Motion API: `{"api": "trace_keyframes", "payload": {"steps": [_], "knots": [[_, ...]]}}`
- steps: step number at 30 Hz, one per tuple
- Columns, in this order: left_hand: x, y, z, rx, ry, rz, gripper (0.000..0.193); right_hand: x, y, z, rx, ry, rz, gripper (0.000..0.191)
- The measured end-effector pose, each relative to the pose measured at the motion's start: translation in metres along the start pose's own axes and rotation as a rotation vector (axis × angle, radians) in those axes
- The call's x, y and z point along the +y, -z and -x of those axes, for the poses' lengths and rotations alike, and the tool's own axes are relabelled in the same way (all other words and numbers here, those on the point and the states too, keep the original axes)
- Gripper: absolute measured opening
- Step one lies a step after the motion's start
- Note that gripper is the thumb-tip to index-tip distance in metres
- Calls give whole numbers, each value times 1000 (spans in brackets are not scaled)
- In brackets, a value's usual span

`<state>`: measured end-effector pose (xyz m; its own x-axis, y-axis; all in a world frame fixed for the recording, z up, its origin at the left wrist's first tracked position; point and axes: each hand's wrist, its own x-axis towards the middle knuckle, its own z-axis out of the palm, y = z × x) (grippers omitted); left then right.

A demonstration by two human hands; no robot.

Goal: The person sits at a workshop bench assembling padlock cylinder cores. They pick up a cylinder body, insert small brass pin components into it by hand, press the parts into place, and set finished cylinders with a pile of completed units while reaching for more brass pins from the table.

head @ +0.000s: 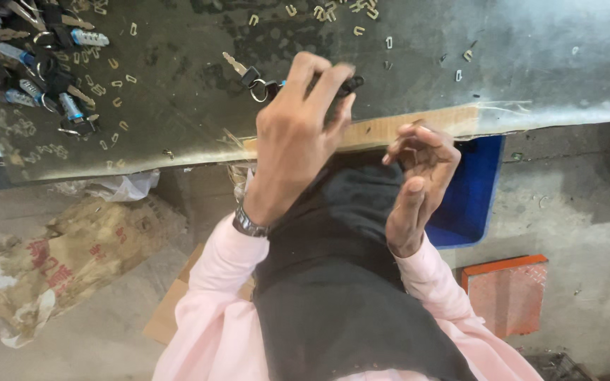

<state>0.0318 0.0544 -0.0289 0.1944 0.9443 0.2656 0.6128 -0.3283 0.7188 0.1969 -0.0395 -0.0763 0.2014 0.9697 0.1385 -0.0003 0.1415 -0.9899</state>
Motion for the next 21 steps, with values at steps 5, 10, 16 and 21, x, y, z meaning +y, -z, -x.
{"api": "trace_keyframes", "payload": {"steps": [5, 10, 16, 21], "knots": [[-15, 23, 9, -11, 7, -217, 51, -12, 15, 6, -119, -132, -10, 40], [-38, 43, 19, 24, 64, -415, 29, -18, 6, 5, -342, -381, -75, 31], [-29, 49, 33, 89, 26, -196, 18, -22, -12, -10, -523, -533, -208, 43], [-16, 37, 51, 121, -88, 23, 21, -18, -22, -18, -359, -576, -299, 40]]}}
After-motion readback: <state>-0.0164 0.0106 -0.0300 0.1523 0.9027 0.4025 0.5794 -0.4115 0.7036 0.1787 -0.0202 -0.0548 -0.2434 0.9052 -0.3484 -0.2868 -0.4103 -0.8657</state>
